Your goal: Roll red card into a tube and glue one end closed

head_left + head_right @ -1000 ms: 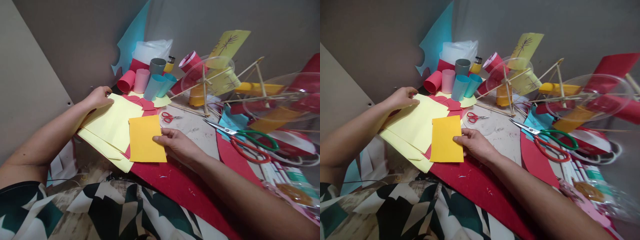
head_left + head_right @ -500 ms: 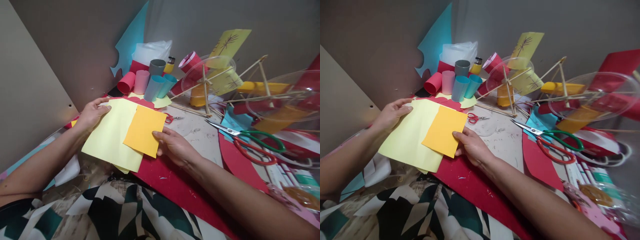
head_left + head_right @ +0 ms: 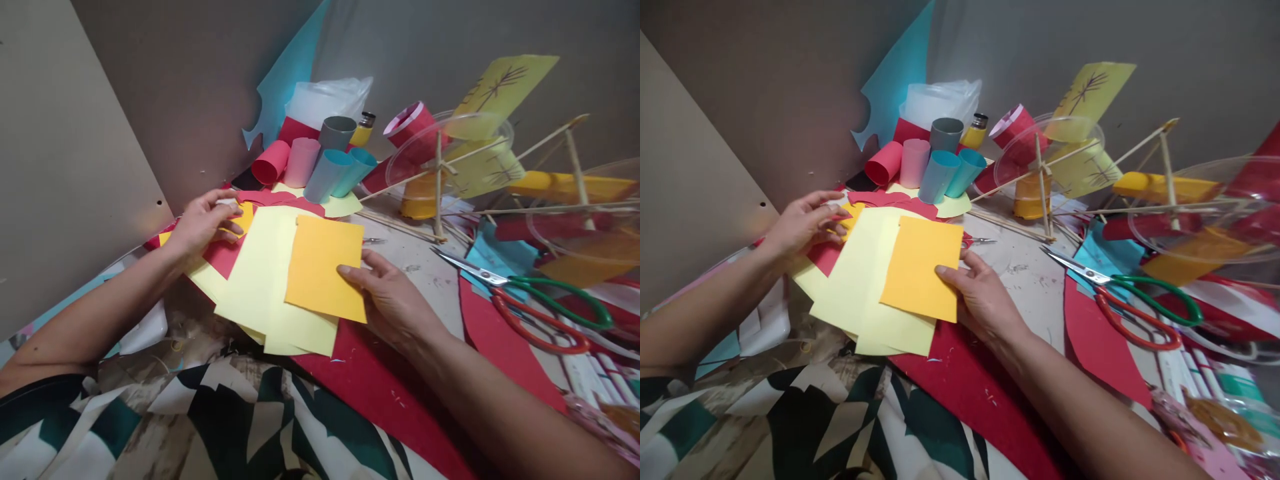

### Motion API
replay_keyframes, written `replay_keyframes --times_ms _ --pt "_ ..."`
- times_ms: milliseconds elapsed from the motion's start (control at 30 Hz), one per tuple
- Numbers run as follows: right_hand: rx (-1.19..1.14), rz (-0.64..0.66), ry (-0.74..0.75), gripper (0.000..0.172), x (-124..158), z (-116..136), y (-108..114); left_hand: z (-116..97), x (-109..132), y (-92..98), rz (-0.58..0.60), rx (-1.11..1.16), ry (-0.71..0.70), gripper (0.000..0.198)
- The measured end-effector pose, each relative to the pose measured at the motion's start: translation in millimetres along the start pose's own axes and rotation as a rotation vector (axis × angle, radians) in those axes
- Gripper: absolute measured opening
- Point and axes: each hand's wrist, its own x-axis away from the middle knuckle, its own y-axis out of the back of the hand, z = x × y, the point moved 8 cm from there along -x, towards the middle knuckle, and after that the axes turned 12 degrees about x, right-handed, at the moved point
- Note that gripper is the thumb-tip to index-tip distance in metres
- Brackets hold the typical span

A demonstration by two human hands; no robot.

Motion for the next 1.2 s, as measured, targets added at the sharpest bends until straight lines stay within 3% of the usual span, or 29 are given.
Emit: replay_keyframes --times_ms 100,200,333,467,667,800,1033,1200 --pt "0.042 -0.180 0.023 0.048 3.5 7.2 32.3 -32.7 -20.0 17.2 -0.060 -0.239 -0.248 0.022" --pt "0.063 -0.312 0.018 0.052 11.3 10.7 62.9 -42.6 -41.6 23.0 -0.046 -0.539 -0.306 0.023" --pt "0.072 -0.378 -0.028 0.045 25.5 8.7 89.3 -39.3 -61.3 0.7 0.086 -1.014 -0.382 0.028" --pt "0.055 -0.470 -0.106 0.044 42.6 -0.5 105.0 -31.0 -77.8 -25.4 0.166 -1.173 -0.385 0.038" --pt "0.032 -0.509 -0.207 0.062 57.7 -14.7 110.3 -30.7 -95.4 -50.9 0.219 -1.337 -0.376 0.027" --pt "0.007 -0.484 -0.200 0.059 58.3 -17.6 110.9 -35.8 -94.4 -54.8 0.230 -1.387 -0.364 0.022" --pt "-0.022 -0.446 -0.191 0.056 56.2 -16.2 104.8 -52.2 -79.3 -45.9 0.242 -1.419 -0.355 0.020" --pt "-0.024 -0.448 -0.188 0.054 54.9 -16.0 105.3 -65.8 -62.6 -27.3 0.188 -1.584 -0.305 0.025"
